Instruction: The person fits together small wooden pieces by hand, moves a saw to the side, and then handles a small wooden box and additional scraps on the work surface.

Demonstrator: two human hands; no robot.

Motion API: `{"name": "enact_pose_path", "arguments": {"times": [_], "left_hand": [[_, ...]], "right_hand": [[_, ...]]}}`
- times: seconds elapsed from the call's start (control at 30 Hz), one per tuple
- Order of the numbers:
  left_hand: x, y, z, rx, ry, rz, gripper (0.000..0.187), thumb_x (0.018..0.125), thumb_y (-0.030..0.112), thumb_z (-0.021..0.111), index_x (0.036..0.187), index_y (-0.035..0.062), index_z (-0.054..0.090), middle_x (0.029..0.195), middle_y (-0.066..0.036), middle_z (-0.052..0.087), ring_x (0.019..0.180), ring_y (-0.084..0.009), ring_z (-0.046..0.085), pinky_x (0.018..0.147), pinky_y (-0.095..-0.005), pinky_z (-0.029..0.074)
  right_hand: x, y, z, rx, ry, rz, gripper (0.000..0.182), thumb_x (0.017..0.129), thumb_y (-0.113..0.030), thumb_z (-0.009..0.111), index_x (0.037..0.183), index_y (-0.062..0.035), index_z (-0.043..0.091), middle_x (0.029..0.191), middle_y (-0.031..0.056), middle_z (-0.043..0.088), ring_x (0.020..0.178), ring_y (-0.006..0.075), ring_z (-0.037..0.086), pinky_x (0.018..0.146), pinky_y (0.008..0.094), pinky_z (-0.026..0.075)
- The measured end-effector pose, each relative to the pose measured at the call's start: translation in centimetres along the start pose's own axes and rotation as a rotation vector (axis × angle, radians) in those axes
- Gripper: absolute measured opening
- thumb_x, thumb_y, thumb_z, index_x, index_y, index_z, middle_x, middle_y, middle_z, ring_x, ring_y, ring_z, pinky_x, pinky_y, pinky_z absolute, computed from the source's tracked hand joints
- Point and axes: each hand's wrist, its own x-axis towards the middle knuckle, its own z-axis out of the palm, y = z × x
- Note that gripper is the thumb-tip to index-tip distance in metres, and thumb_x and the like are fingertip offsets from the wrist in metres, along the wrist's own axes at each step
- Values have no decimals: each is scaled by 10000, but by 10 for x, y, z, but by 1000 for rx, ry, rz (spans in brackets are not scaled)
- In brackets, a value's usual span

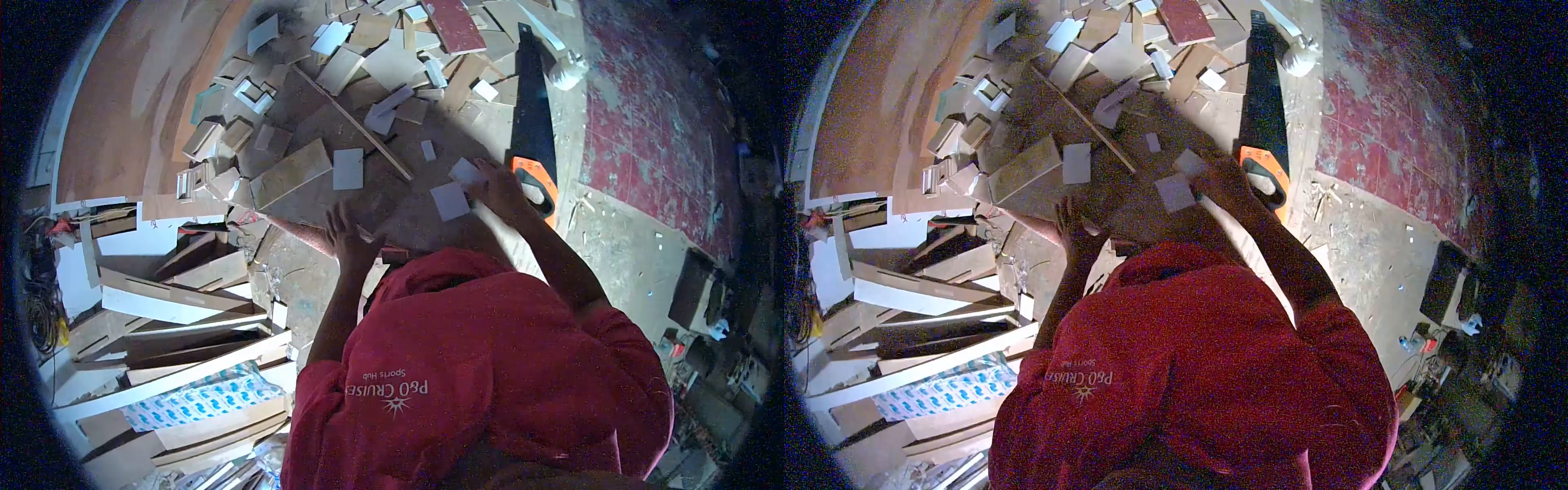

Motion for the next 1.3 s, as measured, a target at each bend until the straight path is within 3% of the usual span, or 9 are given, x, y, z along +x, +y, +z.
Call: {"name": "enact_pose_path", "arguments": {"times": [0.07, 0.13, 0.17, 0.23, 0.33, 0.47, 0.97, 1.27, 1.3], "left_hand": [[3, 29, -6, -37, -73, 137, 916, 626, 352, 752, 1366, 78, 288, 1399, -201, 268, 1320, -357, 210, 1049, -526, 188], [4, 59, -7, -75, -146, 269, 929, 632, 377, 740, 1378, 87, 269, 1412, -196, 243, 1330, -356, 177, 1054, -545, 148], [7, 75, -5, -118, -175, 360, 901, 633, 388, 730, 1362, 80, 299, 1395, -198, 276, 1319, -347, 211, 1056, -538, 155], [16, 91, 17, -167, -199, 454, 875, 634, 399, 721, 1346, 73, 330, 1378, -199, 309, 1308, -338, 246, 1058, -530, 161], [28, 97, 44, -37, -158, 390, 831, 622, 405, 724, 1297, 51, 394, 1334, -183, 383, 1283, -317, 303, 1065, -518, 157], [34, 81, 69, -203, -166, 413, 781, 598, 387, 749, 1235, 49, 447, 1281, -160, 442, 1254, -310, 346, 1069, -501, 163], [24, 94, 48, -315, -123, 251, 786, 590, 377, 760, 1222, 43, 434, 1256, -164, 438, 1213, -350, 360, 1045, -491, 202], [22, 93, 50, -328, -82, 245, 791, 570, 395, 766, 1218, 75, 446, 1273, -148, 432, 1212, -348, 360, 1041, -505, 193], [23, 94, 47, -330, -111, 224, 795, 565, 395, 769, 1218, 75, 447, 1270, -148, 436, 1215, -344, 361, 1040, -506, 197]], "right_hand": [[-4, -9, 1, 33, -31, 103, 592, 662, -268, 721, 1142, 5, 507, 1046, 210, 571, 996, 373, 538, 873, 420, 427], [-11, -15, 8, 774, 67, 66, 584, 659, -281, 728, 1135, -10, 524, 1029, 211, 580, 985, 372, 547, 854, 423, 431], [-10, -12, 6, 765, 69, 65, 584, 659, -281, 728, 1135, -10, 524, 1029, 211, 580, 985, 372, 547, 854, 423, 431], [3, 0, 1, 32, -13, 38, 563, 639, -306, 745, 1097, -29, 570, 1003, 206, 592, 941, 365, 572, 823, 419, 445], [21, 7, -11, -48, -85, 66, 509, 612, -326, 763, 1007, -39, 619, 951, 184, 610, 903, 349, 589, 797, 409, 458], [31, 12, -19, -53, -120, 231, 490, 599, -346, 769, 952, -34, 637, 932, 177, 616, 886, 321, 599, 774, 390, 467], [27, -10, -11, -296, -253, -64, 330, 743, -356, 650, 814, -34, 664, 670, 161, 622, 643, 313, 620, 630, 411, 484], [43, 6, -6, -40, -556, 202, 329, 778, -340, 649, 854, -20, 657, 724, 91, 638, 656, 182, 624, 574, 331, 494], [59, 61, 21, -197, -378, -581, 330, 795, -337, 637, 909, -27, 649, 774, 88, 638, 700, 163, 620, 571, 307, 500]]}}
